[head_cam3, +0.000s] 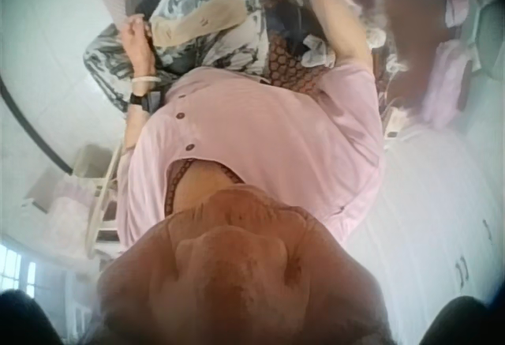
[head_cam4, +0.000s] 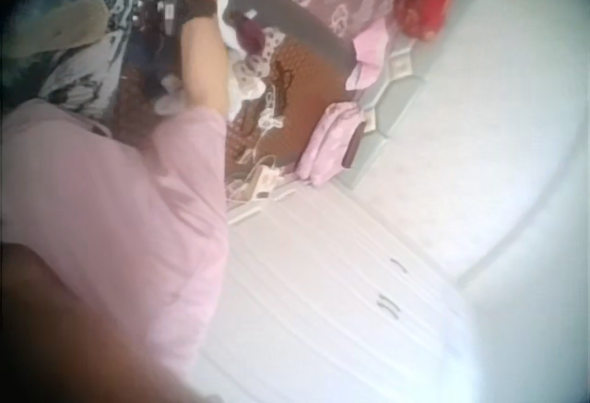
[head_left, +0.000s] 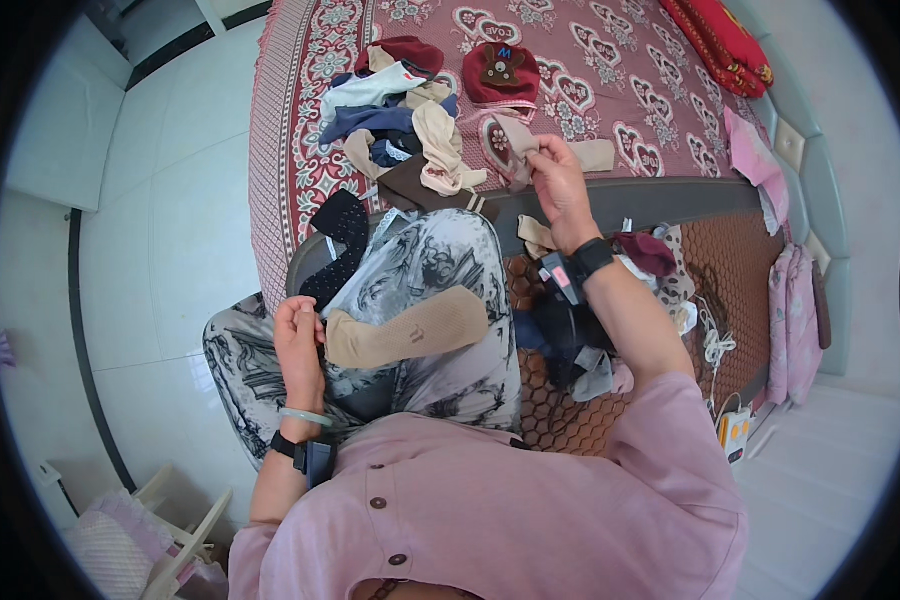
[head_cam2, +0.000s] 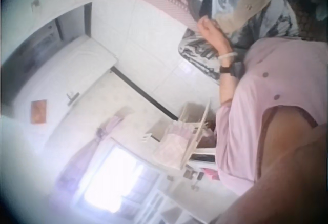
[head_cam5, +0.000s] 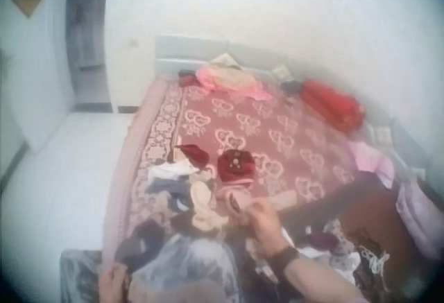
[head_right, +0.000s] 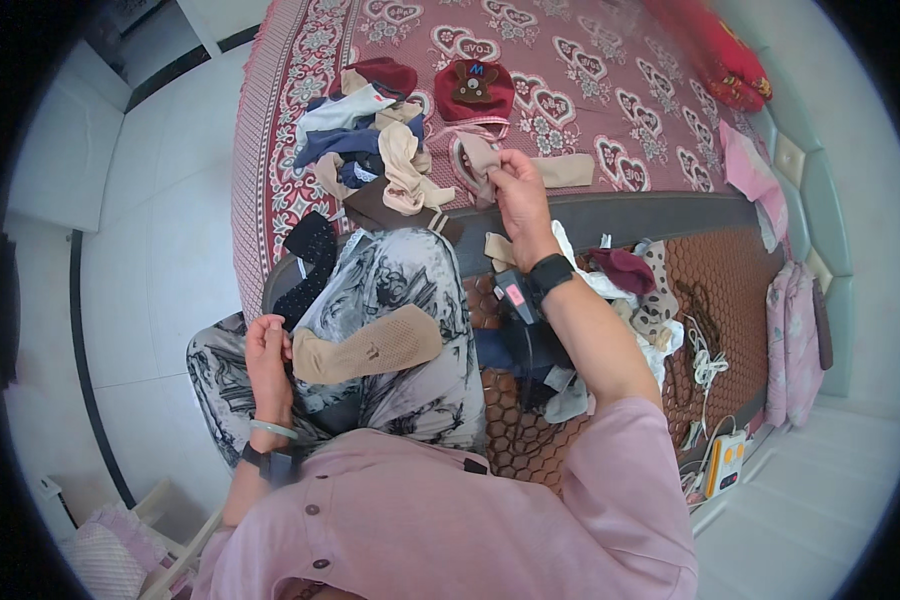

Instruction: The person folds several pairs of socks, including black, grey, and tan colored ones, while sitting on a bed covered with laundry.

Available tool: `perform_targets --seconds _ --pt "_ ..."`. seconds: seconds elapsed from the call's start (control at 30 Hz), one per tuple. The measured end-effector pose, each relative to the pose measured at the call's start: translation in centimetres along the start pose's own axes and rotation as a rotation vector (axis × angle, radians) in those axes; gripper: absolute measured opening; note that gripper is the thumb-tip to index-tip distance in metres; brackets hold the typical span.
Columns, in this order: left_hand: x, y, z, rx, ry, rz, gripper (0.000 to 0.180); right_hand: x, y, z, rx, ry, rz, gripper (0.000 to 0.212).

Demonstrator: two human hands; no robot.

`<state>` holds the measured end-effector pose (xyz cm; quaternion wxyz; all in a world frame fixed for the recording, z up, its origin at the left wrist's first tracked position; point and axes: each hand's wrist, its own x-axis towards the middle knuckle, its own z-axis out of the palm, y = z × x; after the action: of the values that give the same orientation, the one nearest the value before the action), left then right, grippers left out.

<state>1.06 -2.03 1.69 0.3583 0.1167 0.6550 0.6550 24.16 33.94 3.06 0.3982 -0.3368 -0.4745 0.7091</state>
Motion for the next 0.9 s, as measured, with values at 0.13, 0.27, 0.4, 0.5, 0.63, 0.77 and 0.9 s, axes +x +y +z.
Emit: perform_targets --seconds 0.13,0.27,0.4,0.5,0.63,0.77,0.9 --pt "0.1 -0.1 -0.2 -0.057 -0.011 -0.005 0.013 -4.3 -5.3 4.4 0.189 -0.154 0.033 0.023" --pt "-0.5 0.6 -0.6 -0.17 -0.057 0.004 0.014 -8.7 -6.6 8.8 0.259 -0.291 0.145 0.027" --pt "-2.3 3.0 -0.1 -0.31 -0.345 0.115 0.038 -13.3 -6.4 14.0 0.301 -0.458 0.296 0.03" --pt "-4.7 7.1 1.1 -0.445 -0.41 0.051 0.058 -16.7 -5.3 17.3 0.296 -0.553 0.417 0.03" --pt "-4.5 7.7 -0.4 -0.786 -0.429 0.046 0.044 -19.3 -3.1 19.5 0.359 -0.638 0.552 0.025" --pt "-3.6 6.2 -3.2 -0.777 -0.304 0.094 0.021 -21.7 -2.5 21.3 0.254 -0.443 0.65 0.024" --pt "-4.6 6.5 -3.8 -0.734 -0.189 0.089 0.016 -22.7 -2.1 20.9 0.101 -0.524 0.666 0.021"
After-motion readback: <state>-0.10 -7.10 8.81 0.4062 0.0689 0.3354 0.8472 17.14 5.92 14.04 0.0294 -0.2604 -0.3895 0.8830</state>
